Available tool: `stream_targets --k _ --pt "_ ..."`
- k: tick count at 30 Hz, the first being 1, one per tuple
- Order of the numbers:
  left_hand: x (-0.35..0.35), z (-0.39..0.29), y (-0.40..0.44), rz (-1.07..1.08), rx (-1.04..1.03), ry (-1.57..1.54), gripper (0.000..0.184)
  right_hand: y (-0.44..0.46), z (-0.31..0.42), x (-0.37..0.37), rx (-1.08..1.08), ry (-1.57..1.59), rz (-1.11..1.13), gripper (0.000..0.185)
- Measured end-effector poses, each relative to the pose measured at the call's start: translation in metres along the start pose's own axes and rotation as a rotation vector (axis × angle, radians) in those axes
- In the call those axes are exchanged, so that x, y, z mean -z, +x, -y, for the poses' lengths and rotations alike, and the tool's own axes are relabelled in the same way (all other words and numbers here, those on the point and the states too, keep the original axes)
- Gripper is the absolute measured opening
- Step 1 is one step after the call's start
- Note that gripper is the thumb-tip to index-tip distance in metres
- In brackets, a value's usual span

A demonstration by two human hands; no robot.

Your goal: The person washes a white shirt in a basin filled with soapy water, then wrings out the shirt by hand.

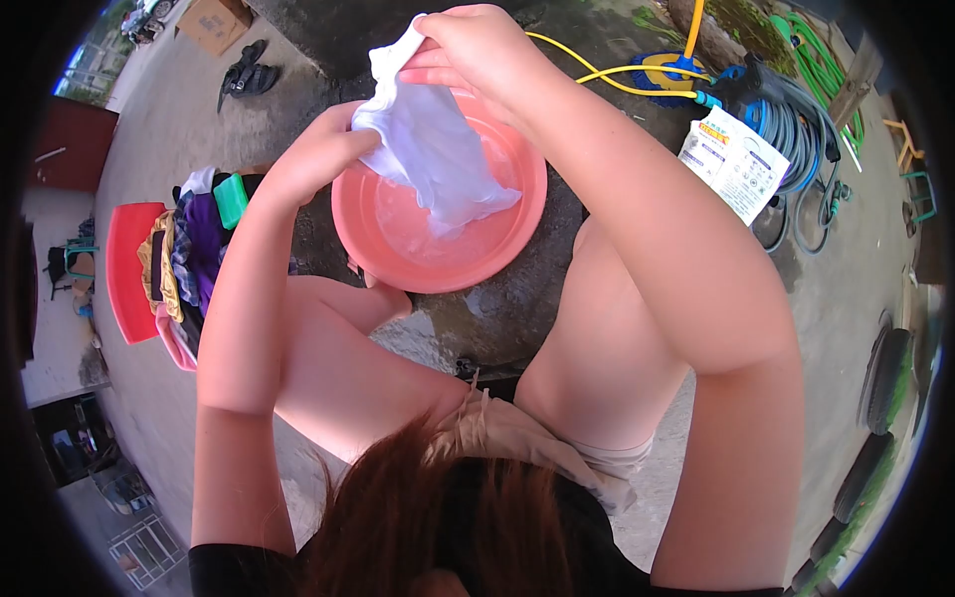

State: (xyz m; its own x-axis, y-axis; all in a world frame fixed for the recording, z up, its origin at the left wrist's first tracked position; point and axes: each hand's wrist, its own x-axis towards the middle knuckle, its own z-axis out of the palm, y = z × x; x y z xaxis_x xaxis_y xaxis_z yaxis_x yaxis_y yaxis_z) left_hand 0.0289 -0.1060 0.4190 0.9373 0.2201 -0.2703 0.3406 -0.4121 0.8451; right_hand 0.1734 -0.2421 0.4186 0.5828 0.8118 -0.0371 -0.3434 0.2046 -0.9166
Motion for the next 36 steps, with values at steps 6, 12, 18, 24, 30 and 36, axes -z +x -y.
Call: stream_targets --k 6,12,18,24,30,36 --pt "-0.002 0.014 0.009 -0.141 0.02 -0.018 0.033 0.006 0.003 0.011 0.006 -0.958 0.194 0.029" --pt "0.002 0.015 0.015 -0.319 0.048 0.126 0.037 -0.011 -0.012 -0.005 0.008 -1.141 0.313 0.047" --pt "-0.002 -0.009 -0.002 -0.626 -0.134 0.631 0.03 -0.008 -0.035 -0.019 0.043 -1.227 0.14 0.048" --pt "-0.006 -0.013 -0.009 -0.801 -0.336 0.547 0.022 -0.006 -0.039 -0.024 0.129 -1.167 0.104 0.042" --pt "0.0 -0.012 -0.014 -0.758 -0.374 0.17 0.018 -0.008 -0.043 -0.028 0.09 -1.187 0.07 0.04" --pt "0.012 -0.013 -0.017 -0.784 -0.38 -0.191 0.023 0.003 -0.05 -0.017 -0.028 -1.253 0.122 0.041"
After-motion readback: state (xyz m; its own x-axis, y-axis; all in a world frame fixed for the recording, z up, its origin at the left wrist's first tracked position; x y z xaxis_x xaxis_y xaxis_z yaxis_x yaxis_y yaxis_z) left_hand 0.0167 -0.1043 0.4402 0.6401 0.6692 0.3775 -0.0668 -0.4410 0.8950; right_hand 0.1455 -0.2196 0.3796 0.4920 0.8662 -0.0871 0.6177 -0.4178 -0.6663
